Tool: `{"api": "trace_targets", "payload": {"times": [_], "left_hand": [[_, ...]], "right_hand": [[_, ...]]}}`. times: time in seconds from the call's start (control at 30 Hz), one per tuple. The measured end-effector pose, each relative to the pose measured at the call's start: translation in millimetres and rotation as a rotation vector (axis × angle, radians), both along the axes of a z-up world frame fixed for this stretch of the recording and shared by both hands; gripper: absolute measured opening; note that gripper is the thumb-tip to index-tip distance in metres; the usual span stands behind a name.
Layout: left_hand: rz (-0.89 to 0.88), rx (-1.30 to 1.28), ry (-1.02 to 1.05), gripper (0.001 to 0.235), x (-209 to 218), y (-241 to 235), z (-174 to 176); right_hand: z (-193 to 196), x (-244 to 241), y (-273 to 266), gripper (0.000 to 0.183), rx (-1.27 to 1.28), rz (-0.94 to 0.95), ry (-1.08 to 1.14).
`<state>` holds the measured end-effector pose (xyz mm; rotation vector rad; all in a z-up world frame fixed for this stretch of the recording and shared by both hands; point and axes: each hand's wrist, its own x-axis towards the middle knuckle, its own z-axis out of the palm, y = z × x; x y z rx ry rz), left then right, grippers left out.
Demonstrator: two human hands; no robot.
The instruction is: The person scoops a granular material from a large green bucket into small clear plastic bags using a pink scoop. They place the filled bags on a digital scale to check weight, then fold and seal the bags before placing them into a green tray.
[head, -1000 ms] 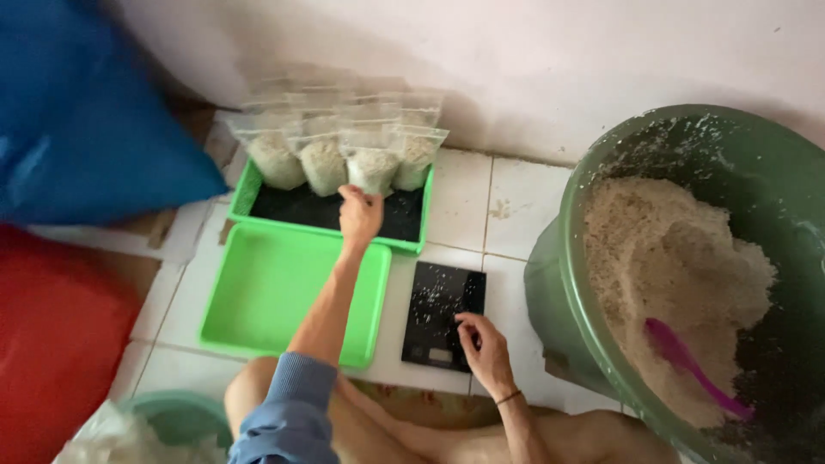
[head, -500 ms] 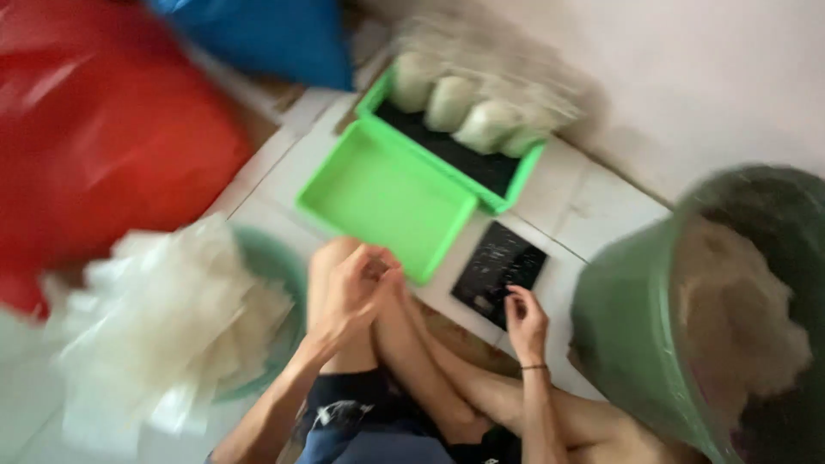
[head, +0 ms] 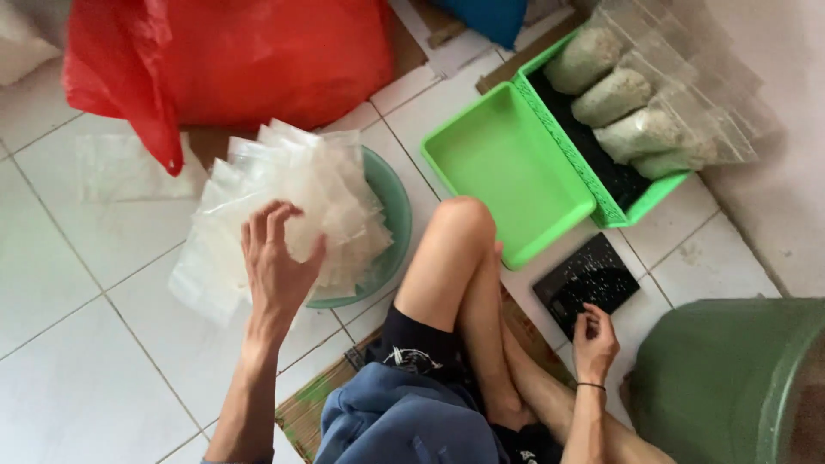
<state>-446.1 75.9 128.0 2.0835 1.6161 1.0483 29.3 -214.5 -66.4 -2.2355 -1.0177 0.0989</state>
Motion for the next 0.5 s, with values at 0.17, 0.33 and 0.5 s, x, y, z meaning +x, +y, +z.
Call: {"api": "trace_targets", "payload": {"times": [0.17, 0.33, 0.5], "left_hand": [[-0.109, -0.115, 0.433, 0.122, -7.4, 22.1, -15.4], [-0.165, -0.046, 0.491, 0.127, -2.2, 31.4, -14.3], [-0.091, -0.031, 0.624, 0.134, -1.5, 31.3, -5.5]], "right_hand": [[21.3, -14.8, 4.3, 0.021, 0.0, 0.032, 0.048], [23.8, -16.0, 4.4, 0.021, 0.002, 0.039, 0.026], [21.0, -14.1, 2.8, 0.02, -0.001, 0.038, 0.042]]}}
